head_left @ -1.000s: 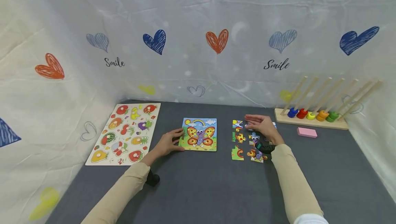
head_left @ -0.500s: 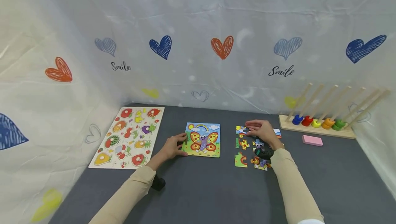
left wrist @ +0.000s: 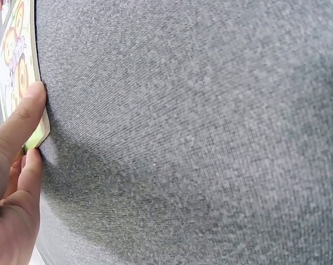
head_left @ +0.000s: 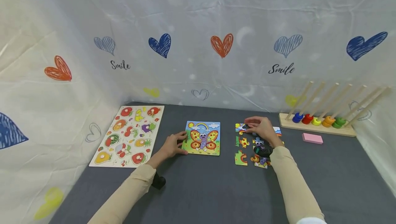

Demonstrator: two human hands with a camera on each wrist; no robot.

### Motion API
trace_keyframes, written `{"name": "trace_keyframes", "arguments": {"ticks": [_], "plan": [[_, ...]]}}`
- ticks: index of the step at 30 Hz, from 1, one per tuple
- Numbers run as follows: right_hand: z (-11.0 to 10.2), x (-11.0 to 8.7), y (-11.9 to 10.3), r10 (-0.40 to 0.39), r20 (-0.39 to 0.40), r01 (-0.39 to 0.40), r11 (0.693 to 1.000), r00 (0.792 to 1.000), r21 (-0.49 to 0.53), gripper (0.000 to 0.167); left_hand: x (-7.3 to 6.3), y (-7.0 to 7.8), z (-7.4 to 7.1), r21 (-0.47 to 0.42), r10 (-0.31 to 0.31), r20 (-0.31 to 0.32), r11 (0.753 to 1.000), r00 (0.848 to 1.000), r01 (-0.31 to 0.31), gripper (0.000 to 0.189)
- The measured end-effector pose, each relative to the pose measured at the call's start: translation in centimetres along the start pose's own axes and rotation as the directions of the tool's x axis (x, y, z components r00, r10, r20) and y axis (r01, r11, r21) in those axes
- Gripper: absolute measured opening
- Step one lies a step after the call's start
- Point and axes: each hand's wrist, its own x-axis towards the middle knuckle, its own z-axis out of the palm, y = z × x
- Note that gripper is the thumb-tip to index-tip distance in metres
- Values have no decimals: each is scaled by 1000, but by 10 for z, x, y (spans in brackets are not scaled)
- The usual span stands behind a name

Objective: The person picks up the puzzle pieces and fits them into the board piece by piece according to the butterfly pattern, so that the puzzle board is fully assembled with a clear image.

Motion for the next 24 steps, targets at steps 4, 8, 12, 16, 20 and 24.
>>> {"name": "trace_keyframes", "arguments": {"ticks": [4, 8, 12, 16, 20, 24], "plan": [[3, 2, -1, -33, 26, 32, 999, 999, 32, 46, 0, 0, -2, 10, -4, 4, 1000, 1000, 4, 70], [7, 4, -1, -49, 60, 47, 998, 997, 32, 47, -1, -1, -4, 8, 1, 11, 1000, 1000, -1, 70], [8, 4, 1, -26, 65, 24, 999, 998, 35, 48, 0, -1, -4, 3, 14, 23, 1000, 1000, -14, 70], [9, 4, 1, -25, 62, 23, 999, 998, 35, 48, 1, 0, -4, 0, 17, 24, 1000, 1000, -17, 70], [10, 4, -3, -39, 61, 37, 999, 997, 39, 48, 1, 2, -4, -10, 7, 22, 1000, 1000, -7, 70], [10, 5, -5, -36, 85, 34, 999, 996, 15, 49, 2, 3, -5, -12, -4, 21, 1000, 1000, 4, 70]]}}
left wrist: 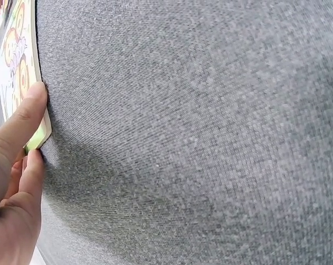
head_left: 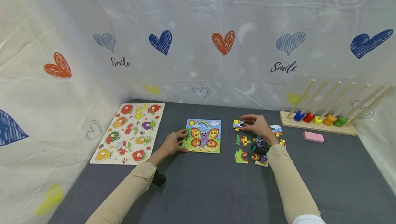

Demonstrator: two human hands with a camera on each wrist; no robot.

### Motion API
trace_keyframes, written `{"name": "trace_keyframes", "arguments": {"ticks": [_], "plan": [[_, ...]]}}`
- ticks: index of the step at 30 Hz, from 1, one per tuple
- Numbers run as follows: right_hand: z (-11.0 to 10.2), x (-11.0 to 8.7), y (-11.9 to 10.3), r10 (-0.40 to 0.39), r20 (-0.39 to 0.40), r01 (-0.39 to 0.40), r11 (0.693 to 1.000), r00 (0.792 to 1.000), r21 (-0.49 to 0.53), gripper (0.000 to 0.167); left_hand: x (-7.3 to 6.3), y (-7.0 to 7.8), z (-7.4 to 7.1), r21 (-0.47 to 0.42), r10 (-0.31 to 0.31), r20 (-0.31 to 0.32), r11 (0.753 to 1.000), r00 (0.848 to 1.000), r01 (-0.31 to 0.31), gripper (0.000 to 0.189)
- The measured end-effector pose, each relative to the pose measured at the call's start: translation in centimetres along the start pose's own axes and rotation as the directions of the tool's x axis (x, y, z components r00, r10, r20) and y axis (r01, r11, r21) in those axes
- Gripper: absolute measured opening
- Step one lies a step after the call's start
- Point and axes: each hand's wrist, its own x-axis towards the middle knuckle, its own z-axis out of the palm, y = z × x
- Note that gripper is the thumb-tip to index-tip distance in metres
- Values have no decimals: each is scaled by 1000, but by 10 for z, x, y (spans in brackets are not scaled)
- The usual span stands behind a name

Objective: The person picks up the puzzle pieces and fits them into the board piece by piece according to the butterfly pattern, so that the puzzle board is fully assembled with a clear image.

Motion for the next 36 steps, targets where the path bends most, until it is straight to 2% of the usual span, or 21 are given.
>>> {"name": "trace_keyframes", "arguments": {"ticks": [4, 10, 17, 22, 30, 36], "plan": [[1, 2, -2, 25, 27, -24, 999, 999, -36, 47, 2, 1, -1, 18, 1, -7, 1000, 1000, -1, 70], [3, 3, -4, 75, 11, -74, 994, 997, -76, 47, 4, 1, -2, 30, 8, -8, 1000, 1000, -8, 69], [3, 5, -4, 36, 12, -35, 992, 999, -117, 46, 4, 1, -2, 15, -3, -10, 1000, 1000, 3, 70], [0, 5, -1, 33, 40, -32, 999, 999, -45, 43, 4, 0, -1, 30, 3, -4, 1000, 1000, -3, 70], [-3, 2, 1, 54, 101, -62, 995, 993, 76, 44, 0, 1, -1, 85, 61, 5, 995, 998, -61, 71], [0, 1, -2, 49, 143, -67, 990, 989, 125, 44, 0, 1, -1, 65, 26, -3, 998, 1000, -26, 71]]}}
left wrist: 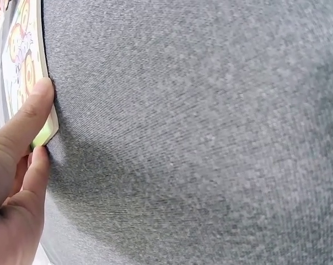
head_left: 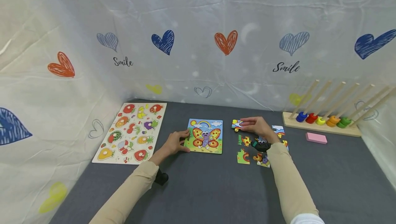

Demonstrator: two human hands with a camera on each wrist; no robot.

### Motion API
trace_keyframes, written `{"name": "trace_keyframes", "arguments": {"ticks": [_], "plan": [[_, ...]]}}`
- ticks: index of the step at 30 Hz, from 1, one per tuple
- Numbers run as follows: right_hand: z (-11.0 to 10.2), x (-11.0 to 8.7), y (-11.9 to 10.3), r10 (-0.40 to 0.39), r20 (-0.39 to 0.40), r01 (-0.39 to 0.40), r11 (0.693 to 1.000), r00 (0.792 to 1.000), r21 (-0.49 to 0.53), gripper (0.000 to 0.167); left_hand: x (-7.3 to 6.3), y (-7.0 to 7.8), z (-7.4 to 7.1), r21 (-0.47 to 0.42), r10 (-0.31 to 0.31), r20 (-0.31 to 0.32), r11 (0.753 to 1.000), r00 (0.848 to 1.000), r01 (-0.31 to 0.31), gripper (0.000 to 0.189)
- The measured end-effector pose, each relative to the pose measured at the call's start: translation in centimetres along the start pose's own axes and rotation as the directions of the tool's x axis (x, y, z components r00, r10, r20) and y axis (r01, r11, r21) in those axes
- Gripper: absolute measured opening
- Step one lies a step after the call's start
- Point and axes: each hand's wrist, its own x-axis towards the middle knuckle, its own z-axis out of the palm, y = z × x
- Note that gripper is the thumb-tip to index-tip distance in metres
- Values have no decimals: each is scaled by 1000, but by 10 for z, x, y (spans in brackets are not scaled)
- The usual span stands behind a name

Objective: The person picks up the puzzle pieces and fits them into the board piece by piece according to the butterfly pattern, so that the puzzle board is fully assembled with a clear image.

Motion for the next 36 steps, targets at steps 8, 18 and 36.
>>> {"name": "trace_keyframes", "arguments": {"ticks": [8, 18, 36], "plan": [[16, 9, -6, -60, 30, 59, 998, 998, 33, 42, 0, -1, -1, -30, -14, -13, 999, 1000, 14, 70], [50, 24, -15, -62, 93, 54, 995, 994, 83, 47, 1, -2, 2, -28, -11, -15, 1000, 1000, 11, 69], [107, 45, -29, -46, 97, 52, 997, 994, -61, 44, -1, 0, 2, 32, 10, -20, 999, 1000, -9, 68]]}}
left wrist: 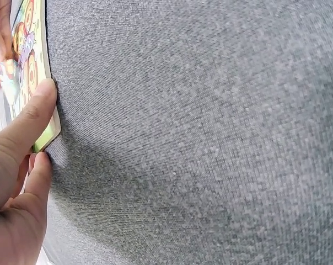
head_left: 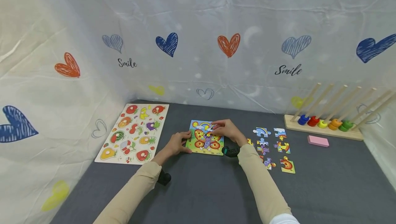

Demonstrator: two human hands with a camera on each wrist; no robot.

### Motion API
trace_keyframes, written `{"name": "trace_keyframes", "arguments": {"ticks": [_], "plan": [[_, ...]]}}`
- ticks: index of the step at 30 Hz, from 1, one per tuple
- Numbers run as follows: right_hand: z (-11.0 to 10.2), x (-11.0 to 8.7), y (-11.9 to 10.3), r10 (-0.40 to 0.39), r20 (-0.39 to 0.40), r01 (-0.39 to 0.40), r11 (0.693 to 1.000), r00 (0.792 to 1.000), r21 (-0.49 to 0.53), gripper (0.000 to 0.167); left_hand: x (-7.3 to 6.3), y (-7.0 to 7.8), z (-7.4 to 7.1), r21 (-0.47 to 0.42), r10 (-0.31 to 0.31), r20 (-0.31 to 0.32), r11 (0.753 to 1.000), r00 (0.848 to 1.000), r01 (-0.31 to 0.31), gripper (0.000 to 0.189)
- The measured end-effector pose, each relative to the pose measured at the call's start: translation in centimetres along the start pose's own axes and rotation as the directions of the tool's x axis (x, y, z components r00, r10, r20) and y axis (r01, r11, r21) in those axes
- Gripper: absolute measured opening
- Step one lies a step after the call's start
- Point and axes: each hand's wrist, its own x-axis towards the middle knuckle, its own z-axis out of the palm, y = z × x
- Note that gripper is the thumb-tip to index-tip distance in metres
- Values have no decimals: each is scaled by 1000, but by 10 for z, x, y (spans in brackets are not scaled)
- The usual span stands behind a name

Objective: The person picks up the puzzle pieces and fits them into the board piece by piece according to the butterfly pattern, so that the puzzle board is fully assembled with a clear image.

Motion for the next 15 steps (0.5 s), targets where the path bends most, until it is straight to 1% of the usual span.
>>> {"name": "trace_keyframes", "arguments": {"ticks": [3, 6, 9, 12, 15], "plan": [[7, 5, -3, 25, -28, -28, 993, 999, -115, 45, 0, 0, 0, 6, 2, 0, 1000, 1000, -2, 67], [12, 9, -5, 40, -76, -56, 973, 996, -222, 43, 0, 1, 0, 8, 1, 4, 1000, 1000, -1, 67], [15, 11, -7, 12, -112, -46, 950, 994, -309, 43, 1, 1, 0, 14, -8, 2, 1000, 1000, 8, 67], [18, 10, -8, -20, -150, -36, 932, 988, -362, 44, 2, 1, 0, 4, -20, 1, 1000, 1000, 20, 67], [22, 10, -8, -42, -199, -37, 925, 979, -378, 41, 2, 1, 0, 0, -11, 1, 1000, 1000, 11, 66]]}}
